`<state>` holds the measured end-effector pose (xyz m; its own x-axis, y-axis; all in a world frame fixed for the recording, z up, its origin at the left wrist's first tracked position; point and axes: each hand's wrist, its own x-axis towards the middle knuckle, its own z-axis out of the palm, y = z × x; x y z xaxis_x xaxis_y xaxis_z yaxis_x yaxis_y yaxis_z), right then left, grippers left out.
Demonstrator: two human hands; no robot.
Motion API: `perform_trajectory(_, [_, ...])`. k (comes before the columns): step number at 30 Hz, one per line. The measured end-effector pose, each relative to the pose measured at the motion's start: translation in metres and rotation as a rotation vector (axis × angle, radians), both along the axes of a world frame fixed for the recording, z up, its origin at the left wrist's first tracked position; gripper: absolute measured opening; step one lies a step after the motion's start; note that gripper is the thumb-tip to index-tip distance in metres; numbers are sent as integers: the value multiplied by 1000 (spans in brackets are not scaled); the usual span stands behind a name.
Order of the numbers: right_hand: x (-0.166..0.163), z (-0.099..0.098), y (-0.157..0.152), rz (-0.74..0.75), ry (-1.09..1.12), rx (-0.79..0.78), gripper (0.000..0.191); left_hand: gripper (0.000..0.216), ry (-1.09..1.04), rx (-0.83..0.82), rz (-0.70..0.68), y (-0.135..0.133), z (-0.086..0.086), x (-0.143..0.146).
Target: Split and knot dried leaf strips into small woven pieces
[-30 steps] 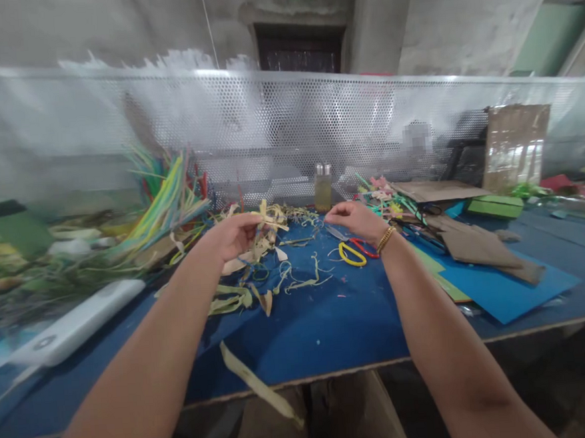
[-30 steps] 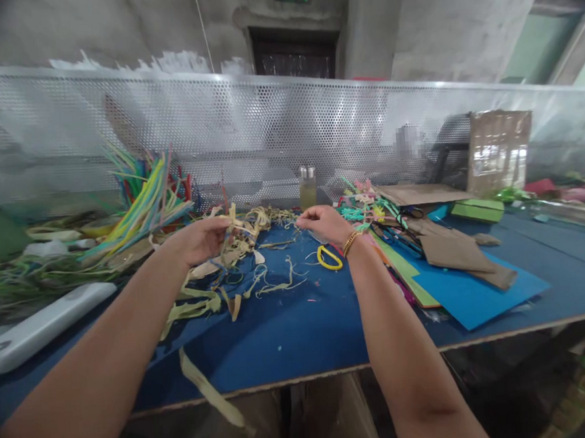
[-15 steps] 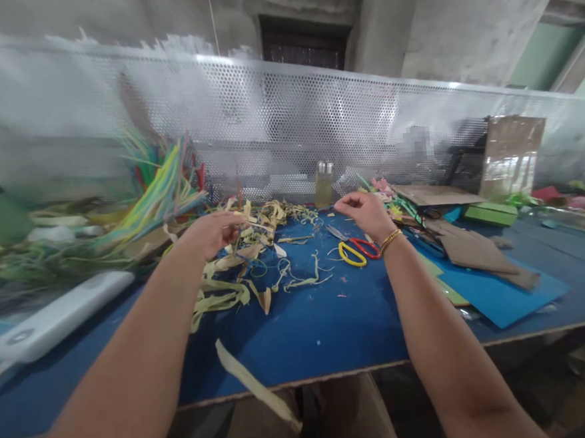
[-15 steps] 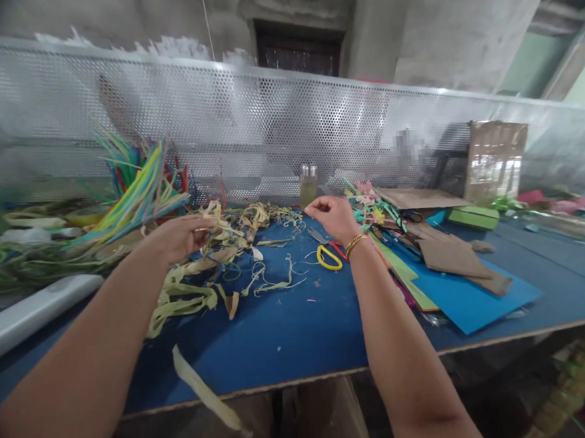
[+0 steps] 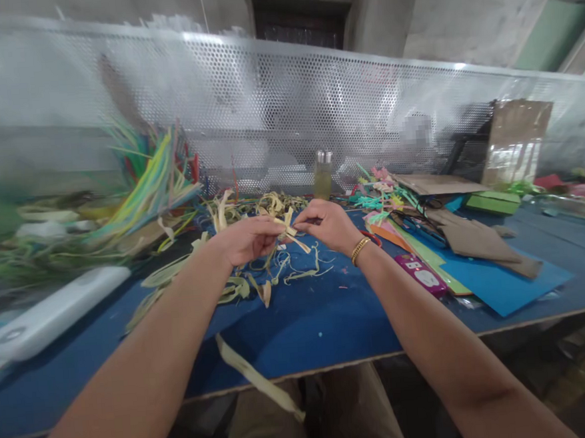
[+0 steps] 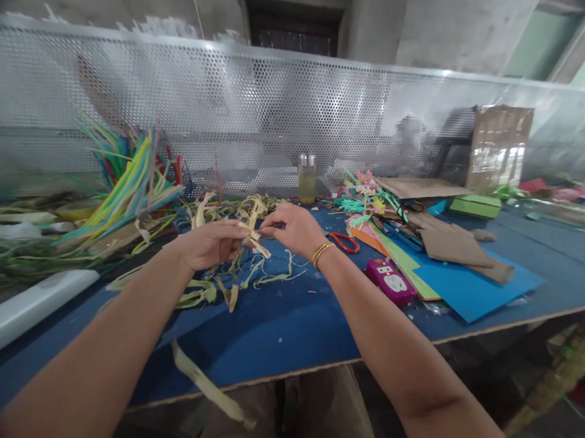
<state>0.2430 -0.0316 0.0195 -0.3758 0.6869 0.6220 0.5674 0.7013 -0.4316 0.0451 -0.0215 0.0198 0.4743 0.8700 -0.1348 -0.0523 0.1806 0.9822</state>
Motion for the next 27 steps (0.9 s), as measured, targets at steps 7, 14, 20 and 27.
perform_trajectory(7, [7, 3, 0, -10, 42, 20, 11, 19, -64, -82, 56, 6, -3, -8])
perform_trajectory(14, [12, 11, -6, -7, -19, 59, 13, 19, 19, -31, 119, 8, -4, -7])
perform_trajectory(20, [0, 12, -12, 75, -266, 156, 15, 12, 199, 97, 170, 7, -9, 0])
perform_trajectory(27, [-1, 7, -9, -74, -331, 187, 14, 7, 472, 473, -13, 0, -13, 9])
